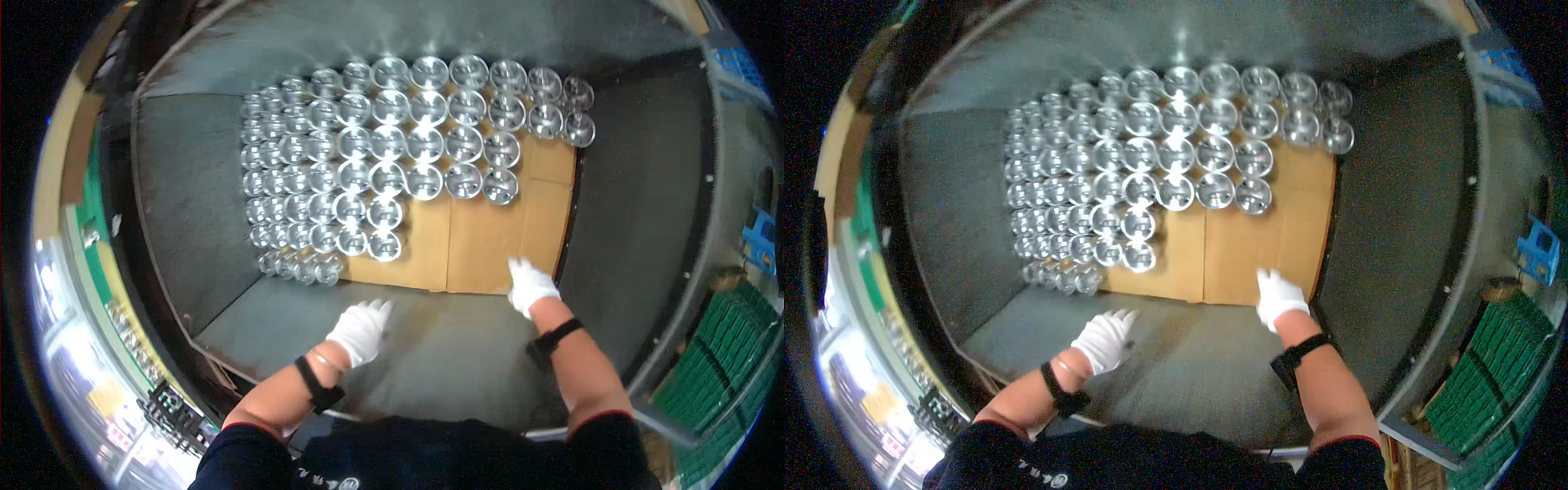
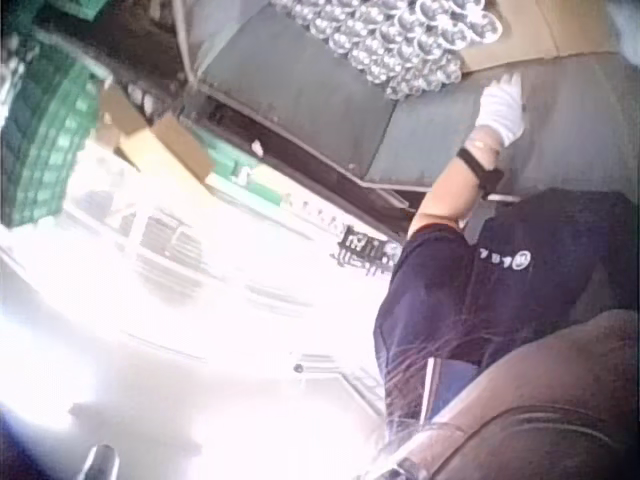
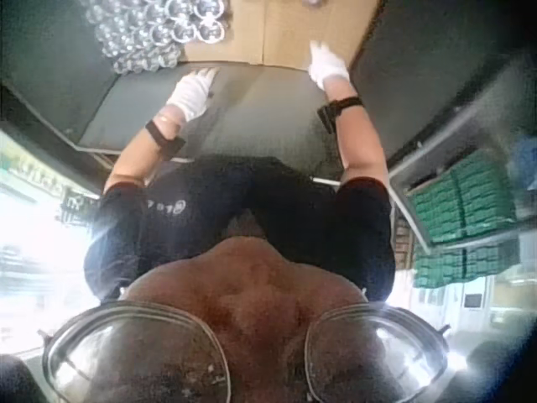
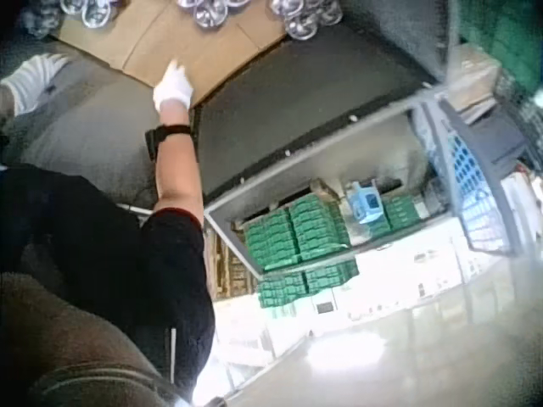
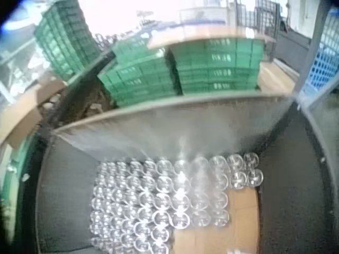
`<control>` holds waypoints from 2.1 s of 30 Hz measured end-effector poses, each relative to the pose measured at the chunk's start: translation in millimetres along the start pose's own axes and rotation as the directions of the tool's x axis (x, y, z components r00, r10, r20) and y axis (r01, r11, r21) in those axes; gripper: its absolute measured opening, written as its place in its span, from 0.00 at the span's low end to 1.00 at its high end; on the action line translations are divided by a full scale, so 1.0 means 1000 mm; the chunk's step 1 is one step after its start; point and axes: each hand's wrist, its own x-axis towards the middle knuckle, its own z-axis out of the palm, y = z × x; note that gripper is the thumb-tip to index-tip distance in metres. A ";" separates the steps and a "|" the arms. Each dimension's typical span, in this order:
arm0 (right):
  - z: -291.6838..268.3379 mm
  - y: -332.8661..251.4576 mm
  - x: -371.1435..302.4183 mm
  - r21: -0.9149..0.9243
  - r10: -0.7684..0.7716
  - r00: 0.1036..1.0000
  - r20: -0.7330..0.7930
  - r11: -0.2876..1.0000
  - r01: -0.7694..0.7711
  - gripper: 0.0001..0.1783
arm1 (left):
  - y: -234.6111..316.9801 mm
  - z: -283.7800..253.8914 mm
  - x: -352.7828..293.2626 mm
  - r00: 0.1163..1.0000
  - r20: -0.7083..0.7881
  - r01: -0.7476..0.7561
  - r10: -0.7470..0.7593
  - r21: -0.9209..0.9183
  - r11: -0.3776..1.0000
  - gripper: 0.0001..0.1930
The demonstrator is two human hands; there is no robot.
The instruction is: Inspecting metal pistons using a row of dial gauges and sorting them into storage containers.
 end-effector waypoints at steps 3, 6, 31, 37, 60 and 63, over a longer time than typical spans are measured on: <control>-0.008 -0.015 -0.064 -0.083 -0.015 0.997 0.077 0.996 0.021 0.31 | 0.009 -0.006 -0.088 0.978 -0.158 0.116 -0.140 -0.151 0.982 0.33; -0.025 -0.033 -0.123 -0.134 -0.030 0.998 0.056 0.990 0.037 0.30 | 0.018 0.009 -0.155 0.943 -0.267 0.142 -0.200 -0.224 0.964 0.32; 0.191 -0.207 -0.332 0.096 0.188 0.954 -0.234 0.981 -0.170 0.31 | -0.218 0.157 -0.492 0.576 -0.660 0.283 -0.483 -0.393 0.875 0.25; 0.145 -0.290 -0.278 -0.109 -0.041 0.987 -0.157 0.994 0.024 0.32 | -0.265 0.156 -0.537 0.434 -0.690 0.302 -0.580 -0.495 0.815 0.23; -0.023 -0.757 -0.287 -0.494 -0.711 0.626 -0.319 0.689 0.531 0.28 | -0.629 0.107 -0.703 -0.204 -0.163 0.277 -0.965 -0.955 0.102 0.40; -0.020 -0.852 -0.285 -0.528 -0.803 0.537 -0.259 0.583 0.618 0.28 | -0.643 0.116 -0.715 -0.128 0.023 0.354 -0.991 -0.933 -0.067 0.43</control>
